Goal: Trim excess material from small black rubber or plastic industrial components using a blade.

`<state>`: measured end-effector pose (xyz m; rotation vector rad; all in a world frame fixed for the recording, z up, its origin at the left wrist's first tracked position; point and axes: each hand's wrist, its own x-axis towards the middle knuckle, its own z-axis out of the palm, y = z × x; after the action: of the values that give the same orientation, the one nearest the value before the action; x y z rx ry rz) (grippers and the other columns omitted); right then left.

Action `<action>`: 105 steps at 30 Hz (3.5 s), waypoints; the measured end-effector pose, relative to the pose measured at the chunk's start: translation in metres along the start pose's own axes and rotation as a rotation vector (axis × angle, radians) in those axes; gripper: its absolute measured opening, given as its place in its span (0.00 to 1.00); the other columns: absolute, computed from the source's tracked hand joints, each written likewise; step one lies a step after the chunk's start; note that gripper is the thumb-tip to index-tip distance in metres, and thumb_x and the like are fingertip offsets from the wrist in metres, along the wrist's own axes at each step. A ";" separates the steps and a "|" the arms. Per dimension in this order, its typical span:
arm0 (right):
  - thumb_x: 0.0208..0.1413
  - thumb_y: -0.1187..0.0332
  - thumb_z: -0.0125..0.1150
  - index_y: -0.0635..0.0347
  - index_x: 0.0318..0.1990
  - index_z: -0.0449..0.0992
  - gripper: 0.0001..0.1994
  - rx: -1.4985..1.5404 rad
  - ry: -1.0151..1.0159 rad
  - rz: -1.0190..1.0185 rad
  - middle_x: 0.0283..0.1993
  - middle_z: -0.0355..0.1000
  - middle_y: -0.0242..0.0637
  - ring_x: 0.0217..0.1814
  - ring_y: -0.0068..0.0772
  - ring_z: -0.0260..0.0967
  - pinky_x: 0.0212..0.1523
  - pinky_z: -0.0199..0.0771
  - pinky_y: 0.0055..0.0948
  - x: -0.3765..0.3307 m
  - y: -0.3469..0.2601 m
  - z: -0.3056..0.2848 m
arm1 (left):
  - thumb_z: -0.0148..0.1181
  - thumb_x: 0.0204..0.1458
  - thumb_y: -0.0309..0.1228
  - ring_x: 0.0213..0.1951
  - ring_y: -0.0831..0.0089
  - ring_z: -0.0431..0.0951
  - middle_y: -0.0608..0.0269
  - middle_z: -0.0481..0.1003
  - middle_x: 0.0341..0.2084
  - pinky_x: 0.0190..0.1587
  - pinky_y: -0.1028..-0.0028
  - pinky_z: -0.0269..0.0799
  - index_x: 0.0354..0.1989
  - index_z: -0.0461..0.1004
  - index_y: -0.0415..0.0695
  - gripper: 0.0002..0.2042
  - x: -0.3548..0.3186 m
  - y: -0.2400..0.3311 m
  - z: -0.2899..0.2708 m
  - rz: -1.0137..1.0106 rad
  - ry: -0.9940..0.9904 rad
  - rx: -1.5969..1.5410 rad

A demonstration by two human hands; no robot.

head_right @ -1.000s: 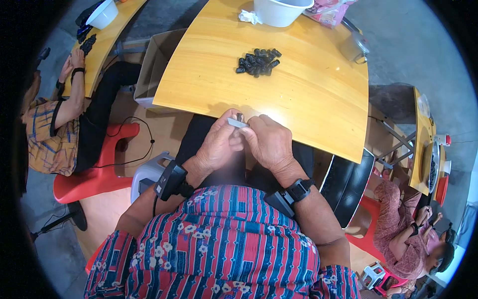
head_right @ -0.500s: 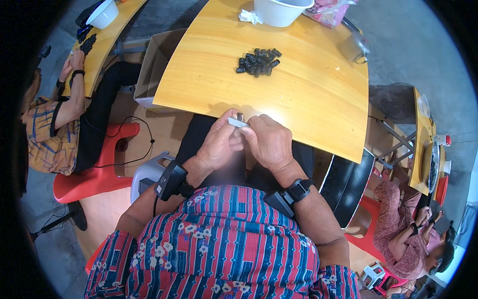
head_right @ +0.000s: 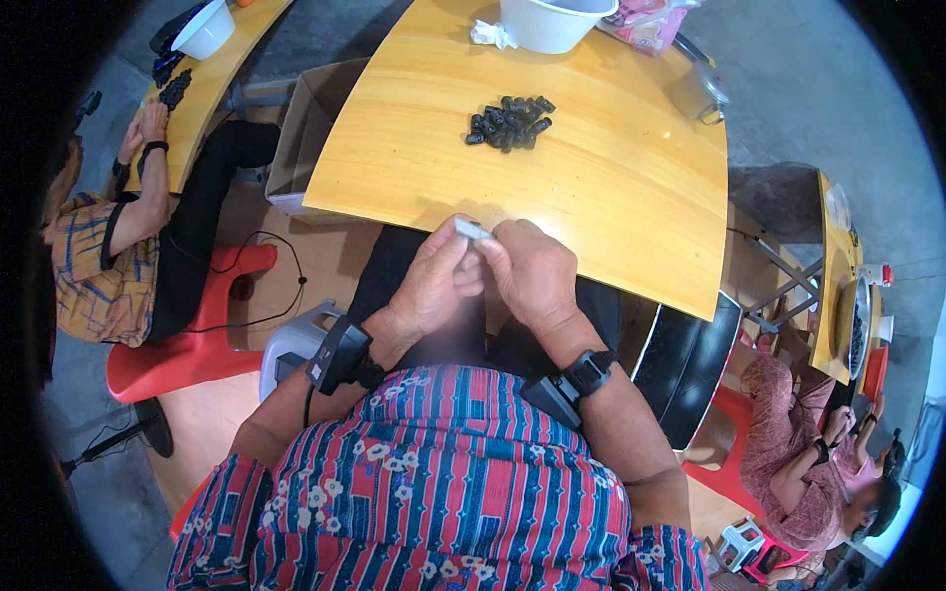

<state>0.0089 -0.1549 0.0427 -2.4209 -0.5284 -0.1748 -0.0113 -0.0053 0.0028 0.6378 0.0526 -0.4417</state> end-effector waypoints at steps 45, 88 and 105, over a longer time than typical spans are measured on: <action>0.46 0.67 0.65 0.57 0.42 0.78 0.14 0.226 0.210 0.281 0.37 0.74 0.44 0.38 0.45 0.72 0.40 0.72 0.36 0.083 0.053 -0.009 | 0.44 0.64 0.41 0.21 0.84 0.56 0.76 0.58 0.20 0.22 0.83 0.53 0.30 0.65 0.49 0.13 -0.001 0.007 0.009 -0.178 0.012 0.036; 0.43 0.79 0.65 0.62 0.40 0.74 0.14 0.348 0.100 0.078 0.34 0.72 0.37 0.33 0.28 0.71 0.35 0.75 0.26 0.002 -0.005 -0.019 | 0.51 0.61 0.31 0.19 0.90 0.56 0.76 0.61 0.19 0.18 0.87 0.51 0.41 0.68 0.46 0.05 0.003 -0.002 0.016 -0.029 0.135 0.114; 0.41 0.75 0.69 0.58 0.37 0.80 0.12 0.272 0.121 0.025 0.30 0.74 0.38 0.33 0.35 0.74 0.35 0.74 0.26 -0.004 0.000 -0.012 | 0.51 0.61 0.34 0.22 0.91 0.62 0.73 0.72 0.32 0.22 0.89 0.56 0.44 0.68 0.48 0.07 0.003 0.003 0.004 -0.086 0.044 -0.012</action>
<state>0.0055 -0.1629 0.0512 -2.1362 -0.4364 -0.2222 -0.0079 -0.0065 0.0071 0.6348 0.1252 -0.5100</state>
